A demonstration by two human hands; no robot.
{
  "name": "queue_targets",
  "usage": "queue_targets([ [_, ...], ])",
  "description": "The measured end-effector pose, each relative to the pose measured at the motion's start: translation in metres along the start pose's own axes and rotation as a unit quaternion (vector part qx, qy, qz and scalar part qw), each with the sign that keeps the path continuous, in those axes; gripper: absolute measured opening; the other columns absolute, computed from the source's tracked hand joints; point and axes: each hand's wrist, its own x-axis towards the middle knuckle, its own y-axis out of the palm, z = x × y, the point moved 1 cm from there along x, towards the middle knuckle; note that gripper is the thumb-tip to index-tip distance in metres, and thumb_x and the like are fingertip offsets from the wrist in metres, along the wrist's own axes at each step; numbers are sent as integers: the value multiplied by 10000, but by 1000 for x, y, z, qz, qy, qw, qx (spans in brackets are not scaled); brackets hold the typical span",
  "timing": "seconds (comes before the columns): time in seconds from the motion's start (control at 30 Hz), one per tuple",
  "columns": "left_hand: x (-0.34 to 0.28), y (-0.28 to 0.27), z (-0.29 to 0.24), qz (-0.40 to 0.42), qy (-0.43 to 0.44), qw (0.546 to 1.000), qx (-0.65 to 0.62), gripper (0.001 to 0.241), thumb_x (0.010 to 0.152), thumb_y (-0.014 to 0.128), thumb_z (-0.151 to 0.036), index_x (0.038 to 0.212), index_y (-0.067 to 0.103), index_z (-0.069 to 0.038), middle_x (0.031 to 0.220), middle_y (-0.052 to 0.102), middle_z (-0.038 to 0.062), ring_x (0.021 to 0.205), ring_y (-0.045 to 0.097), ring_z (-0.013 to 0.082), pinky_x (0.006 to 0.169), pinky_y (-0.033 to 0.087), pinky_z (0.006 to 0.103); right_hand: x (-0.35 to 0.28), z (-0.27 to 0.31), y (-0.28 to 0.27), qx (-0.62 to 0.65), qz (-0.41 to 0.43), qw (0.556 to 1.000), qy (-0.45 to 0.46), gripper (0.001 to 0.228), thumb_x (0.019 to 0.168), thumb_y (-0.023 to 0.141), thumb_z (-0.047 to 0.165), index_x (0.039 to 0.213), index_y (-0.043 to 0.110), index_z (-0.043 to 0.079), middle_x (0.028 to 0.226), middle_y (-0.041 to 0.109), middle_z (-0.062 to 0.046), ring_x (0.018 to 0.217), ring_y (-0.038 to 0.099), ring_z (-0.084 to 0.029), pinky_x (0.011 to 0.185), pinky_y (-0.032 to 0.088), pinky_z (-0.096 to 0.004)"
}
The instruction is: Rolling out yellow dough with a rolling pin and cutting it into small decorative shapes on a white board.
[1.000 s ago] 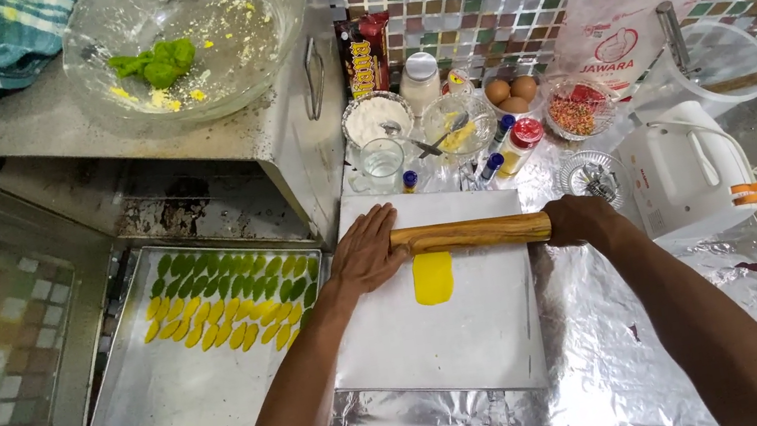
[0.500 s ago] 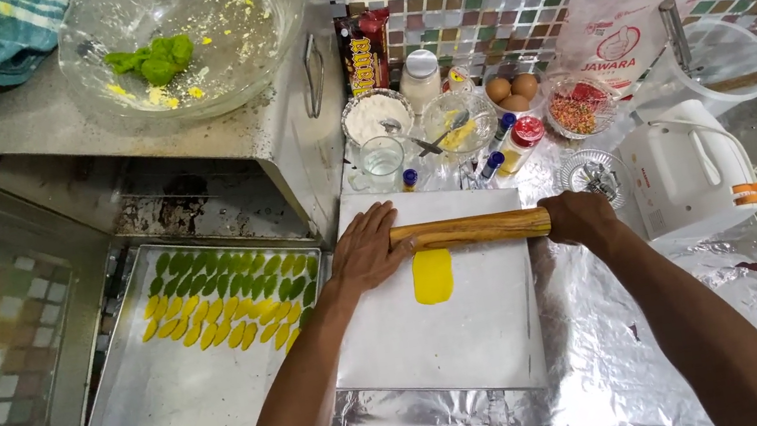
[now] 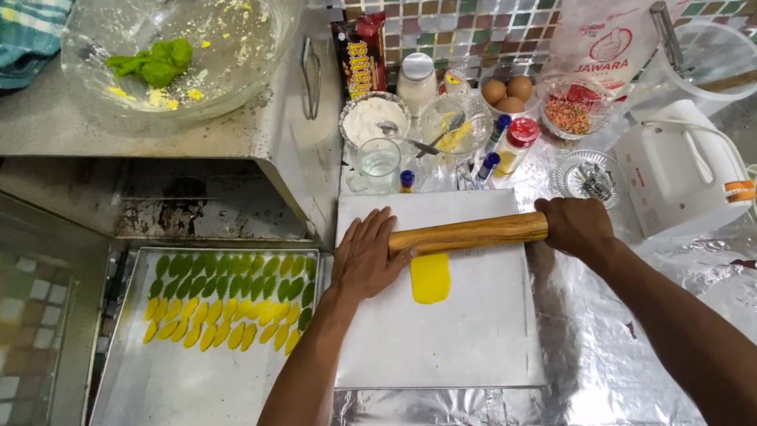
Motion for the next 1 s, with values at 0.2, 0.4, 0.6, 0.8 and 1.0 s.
queue_targets([
  [0.2,-11,0,-5,7,9,1000,2,838,909,577,-625,1532,389,-98,1632,383,121,1548,287,271,1296,63,474,-13,4,22,-36,-79,996,19,259,898,574,342,1131,662,271,944,756,10,980,764,-238,860,585,-433],
  [0.4,-26,-14,-20,37,8,999,-14,855,899,594,-587,1551,325,-104,1626,391,139,1559,263,264,1292,1,486,-29,7,43,-60,-194,979,31,159,873,619,363,1002,625,271,882,712,53,978,742,-198,846,563,-399],
  [0.6,-43,-18,-29,6,26,1000,-13,907,901,654,-577,1564,285,-80,1620,382,179,1553,267,293,1285,45,506,-39,4,67,-39,-228,972,32,237,854,669,387,1030,568,264,918,687,60,1011,718,-193,930,533,-402],
  [0.8,-59,-24,-37,14,26,999,-26,950,891,673,-570,1583,253,-73,1646,331,180,1565,220,298,1282,44,495,-64,14,77,-58,-255,964,48,303,869,692,384,1084,530,245,977,667,43,1080,685,-194,1029,484,-403],
  [1.0,-74,-28,-46,34,10,999,-28,990,873,698,-548,1607,209,-98,1667,288,162,1580,169,295,1287,13,491,-84,25,85,-55,-322,945,36,319,881,663,452,1077,540,232,978,615,11,1063,650,-212,1020,440,-404],
])
